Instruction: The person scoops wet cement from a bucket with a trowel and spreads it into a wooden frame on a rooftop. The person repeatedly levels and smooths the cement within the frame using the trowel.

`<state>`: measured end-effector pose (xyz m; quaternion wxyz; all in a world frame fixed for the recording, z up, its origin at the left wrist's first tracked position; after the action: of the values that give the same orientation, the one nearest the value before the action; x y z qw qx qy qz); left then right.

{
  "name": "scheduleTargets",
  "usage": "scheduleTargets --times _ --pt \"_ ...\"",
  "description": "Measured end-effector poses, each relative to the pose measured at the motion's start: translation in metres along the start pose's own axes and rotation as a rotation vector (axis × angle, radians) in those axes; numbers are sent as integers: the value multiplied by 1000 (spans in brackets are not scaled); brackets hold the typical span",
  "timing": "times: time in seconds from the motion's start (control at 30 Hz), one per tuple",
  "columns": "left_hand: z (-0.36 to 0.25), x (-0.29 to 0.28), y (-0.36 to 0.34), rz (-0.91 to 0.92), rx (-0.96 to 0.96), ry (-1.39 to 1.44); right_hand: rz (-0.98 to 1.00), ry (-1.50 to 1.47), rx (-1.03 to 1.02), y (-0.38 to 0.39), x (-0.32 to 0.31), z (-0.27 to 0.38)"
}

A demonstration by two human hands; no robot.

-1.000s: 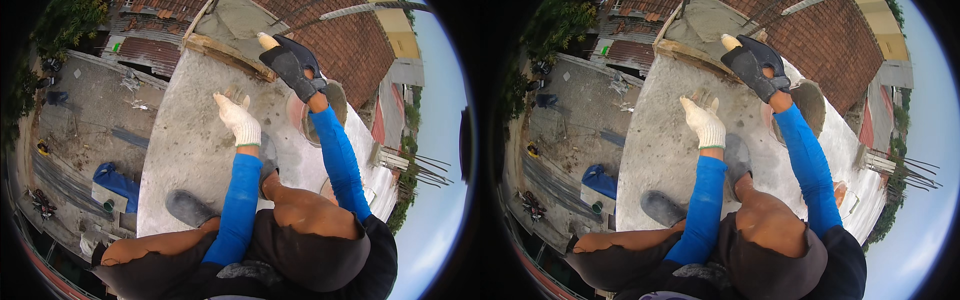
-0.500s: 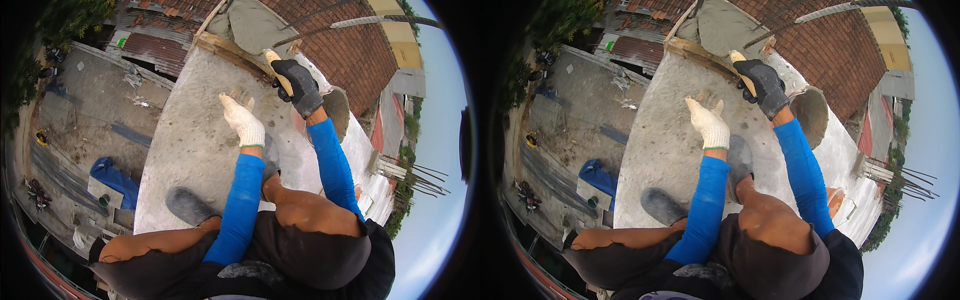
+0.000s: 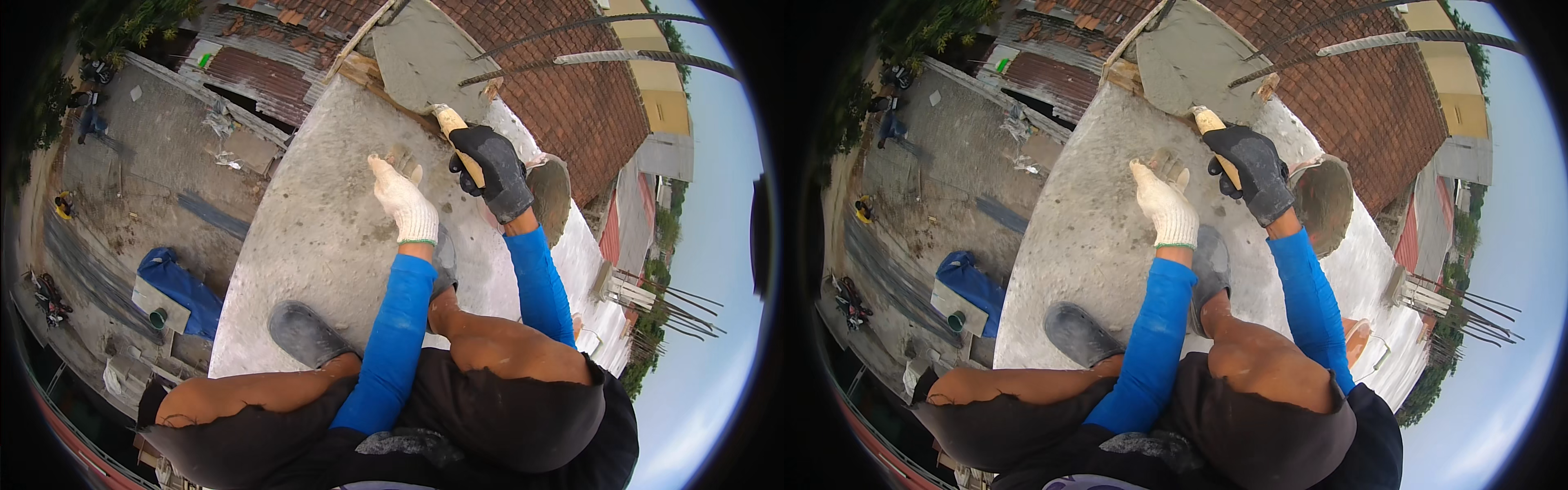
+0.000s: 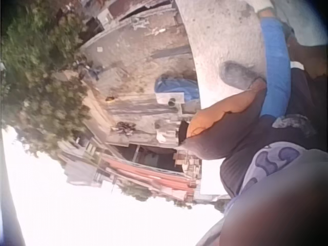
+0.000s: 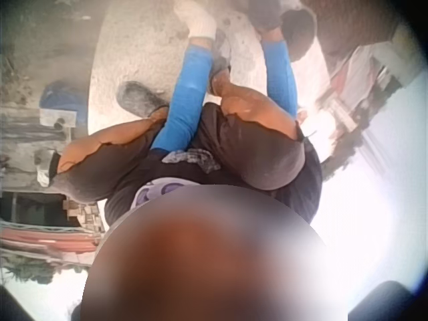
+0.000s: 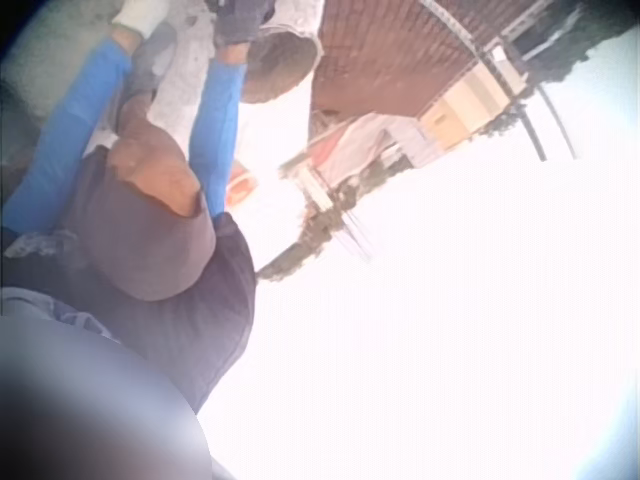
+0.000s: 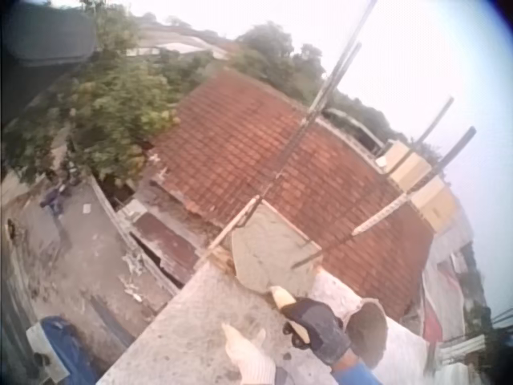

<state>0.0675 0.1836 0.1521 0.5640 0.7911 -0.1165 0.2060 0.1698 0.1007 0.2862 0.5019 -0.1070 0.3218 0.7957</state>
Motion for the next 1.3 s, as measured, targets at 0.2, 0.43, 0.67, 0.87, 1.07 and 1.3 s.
scheduleTargets --times 0.2,0.43,0.67,0.87,1.07,1.3 --pt "-3 0 3 -43 14 -17 -20 -256 76 -8 6 -13" --pt "3 1 2 -2 -1 -26 19 -276 -48 -14 -9 -25" --pt "6 -2 4 -85 -1 -38 110 -120 -109 -48 -32 -43" --pt "1 5 5 -13 -7 -5 89 -128 -49 -39 -42 -38" --pt "-1 2 2 -23 17 -5 89 -94 -33 -30 -48 -21" --pt "8 5 8 -26 10 -13 68 -208 -59 -14 -43 -30"
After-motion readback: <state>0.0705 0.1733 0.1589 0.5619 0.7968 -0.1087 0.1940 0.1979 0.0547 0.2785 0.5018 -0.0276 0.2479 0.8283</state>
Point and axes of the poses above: each hand's wrist, its own y-axis away from the middle knuckle, its own x-axis out of the palm, z = x × y, the point moved 7 cm from there along -y, towards the middle knuckle, and after that the axes turned 1 degree about -x, right-handed, at the moved point
